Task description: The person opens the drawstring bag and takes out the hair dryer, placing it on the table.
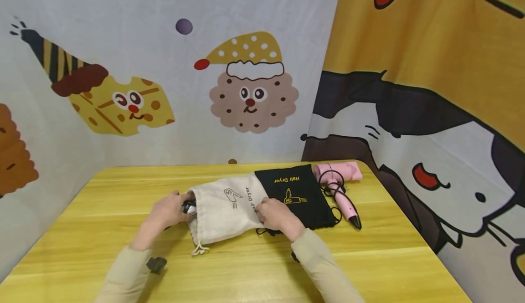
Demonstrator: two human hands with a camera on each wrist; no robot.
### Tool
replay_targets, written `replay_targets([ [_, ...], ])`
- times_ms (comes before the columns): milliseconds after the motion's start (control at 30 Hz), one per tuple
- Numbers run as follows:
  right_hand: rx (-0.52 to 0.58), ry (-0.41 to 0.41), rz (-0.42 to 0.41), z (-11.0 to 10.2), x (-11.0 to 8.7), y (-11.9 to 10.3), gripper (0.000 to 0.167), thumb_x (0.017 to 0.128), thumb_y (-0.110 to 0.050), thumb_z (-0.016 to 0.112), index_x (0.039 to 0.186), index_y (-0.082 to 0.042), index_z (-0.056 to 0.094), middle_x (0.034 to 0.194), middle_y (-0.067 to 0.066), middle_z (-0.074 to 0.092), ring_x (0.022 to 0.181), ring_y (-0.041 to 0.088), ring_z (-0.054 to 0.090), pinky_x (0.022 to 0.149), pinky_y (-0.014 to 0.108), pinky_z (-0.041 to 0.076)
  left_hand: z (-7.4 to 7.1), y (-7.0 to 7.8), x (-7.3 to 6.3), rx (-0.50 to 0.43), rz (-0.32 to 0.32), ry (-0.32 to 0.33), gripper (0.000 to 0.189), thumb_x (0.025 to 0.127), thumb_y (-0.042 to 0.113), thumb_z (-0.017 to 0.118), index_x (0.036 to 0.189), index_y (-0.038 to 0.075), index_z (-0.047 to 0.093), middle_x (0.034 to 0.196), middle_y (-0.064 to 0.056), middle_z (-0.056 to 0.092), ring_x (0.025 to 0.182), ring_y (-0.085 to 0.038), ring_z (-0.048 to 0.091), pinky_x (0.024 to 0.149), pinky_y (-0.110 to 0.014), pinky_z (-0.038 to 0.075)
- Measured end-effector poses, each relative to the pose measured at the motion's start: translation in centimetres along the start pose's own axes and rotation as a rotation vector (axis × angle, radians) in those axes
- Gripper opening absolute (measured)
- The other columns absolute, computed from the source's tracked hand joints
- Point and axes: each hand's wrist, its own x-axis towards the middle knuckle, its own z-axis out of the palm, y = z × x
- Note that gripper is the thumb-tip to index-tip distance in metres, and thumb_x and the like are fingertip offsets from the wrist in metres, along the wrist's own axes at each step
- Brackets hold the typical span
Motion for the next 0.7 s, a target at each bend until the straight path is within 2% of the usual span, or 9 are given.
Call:
replay_targets([
  [200,0.0,0.005,-0.006,0.1,0.0,0.0,0.027,0.084,-0.009,0.07,0.111,-0.006,0.069,0.105,0.01,0.064,0.086,0.023,0.061,0.076,0.035,0.053,-0.2,-0.7,-0.2,0.002,-0.001,-0.012,0.069,0.073,0.031,0.08,0.134,0.011,0.054,0.115,-0.025,0.058,0.083,-0.036,0.063,0.065,-0.047,0.054],
  [300,0.005,0.01,-0.01,0.1,0.0,0.0,0.027,0.084,-0.009,0.07,0.11,-0.006,0.07,0.104,0.01,0.064,0.085,0.023,0.061,0.075,0.035,0.053,-0.3,-1.0,-0.4,0.004,-0.003,-0.021,0.069,0.073,0.033,0.079,0.134,0.013,0.053,0.116,-0.026,0.058,0.087,-0.038,0.063,0.067,-0.049,0.054],
  [533,0.006,0.019,-0.009,0.2,0.1,0.1,0.026,0.084,-0.009,0.069,0.11,-0.007,0.07,0.104,0.009,0.063,0.083,0.022,0.059,0.074,0.035,0.052,-1.2,-1.4,-1.0,-0.018,-0.021,-0.048,0.054,0.073,0.025,0.08,0.12,0.006,0.062,0.11,-0.023,0.059,0.087,-0.036,0.062,0.068,-0.049,0.053],
  [700,-0.001,0.017,-0.009,0.1,0.1,0.0,0.026,0.084,-0.008,0.068,0.11,-0.007,0.07,0.103,0.009,0.062,0.083,0.022,0.057,0.074,0.035,0.051,-1.7,-1.8,-1.3,-0.016,-0.026,-0.068,0.05,0.073,0.027,0.08,0.116,0.005,0.063,0.109,-0.022,0.06,0.086,-0.032,0.061,0.066,-0.047,0.053],
])
